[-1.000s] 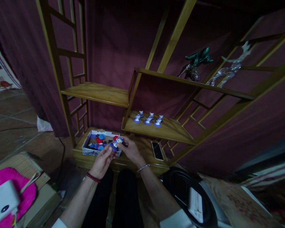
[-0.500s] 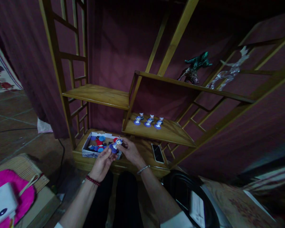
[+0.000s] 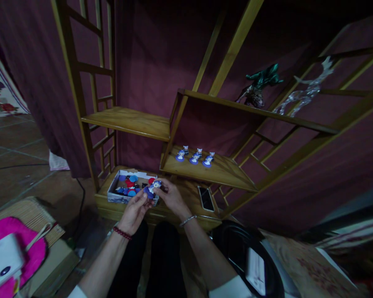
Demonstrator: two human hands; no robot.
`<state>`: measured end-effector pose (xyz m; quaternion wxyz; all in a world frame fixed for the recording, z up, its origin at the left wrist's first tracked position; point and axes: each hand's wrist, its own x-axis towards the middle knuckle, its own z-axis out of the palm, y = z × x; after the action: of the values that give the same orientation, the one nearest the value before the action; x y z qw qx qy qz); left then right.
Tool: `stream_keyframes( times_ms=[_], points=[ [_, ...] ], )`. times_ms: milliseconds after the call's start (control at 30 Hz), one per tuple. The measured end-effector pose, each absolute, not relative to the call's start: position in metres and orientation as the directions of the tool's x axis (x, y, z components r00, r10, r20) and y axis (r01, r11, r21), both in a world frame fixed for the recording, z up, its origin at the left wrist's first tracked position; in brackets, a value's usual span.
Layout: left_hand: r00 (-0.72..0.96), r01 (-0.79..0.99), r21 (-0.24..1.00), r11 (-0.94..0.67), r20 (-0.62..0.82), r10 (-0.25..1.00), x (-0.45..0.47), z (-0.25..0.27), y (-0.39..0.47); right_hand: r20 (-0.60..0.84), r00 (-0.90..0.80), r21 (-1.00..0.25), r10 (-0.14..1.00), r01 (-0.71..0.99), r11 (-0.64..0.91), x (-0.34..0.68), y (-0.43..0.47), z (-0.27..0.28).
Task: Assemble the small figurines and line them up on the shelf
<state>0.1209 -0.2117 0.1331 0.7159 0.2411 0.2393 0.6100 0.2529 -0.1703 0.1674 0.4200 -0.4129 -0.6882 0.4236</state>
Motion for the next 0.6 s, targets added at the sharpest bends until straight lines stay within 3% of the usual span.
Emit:
stream_keyframes(
  times_ms=[600],
  points=[
    [0.118,-0.758,0.64,0.129,-0.06,0.991,0.1225,0.1318,-0.2138,0.237,-0.367,-0.896,0.9,0.274,0.348,0.256,-0.1717,0.1667]
  ],
)
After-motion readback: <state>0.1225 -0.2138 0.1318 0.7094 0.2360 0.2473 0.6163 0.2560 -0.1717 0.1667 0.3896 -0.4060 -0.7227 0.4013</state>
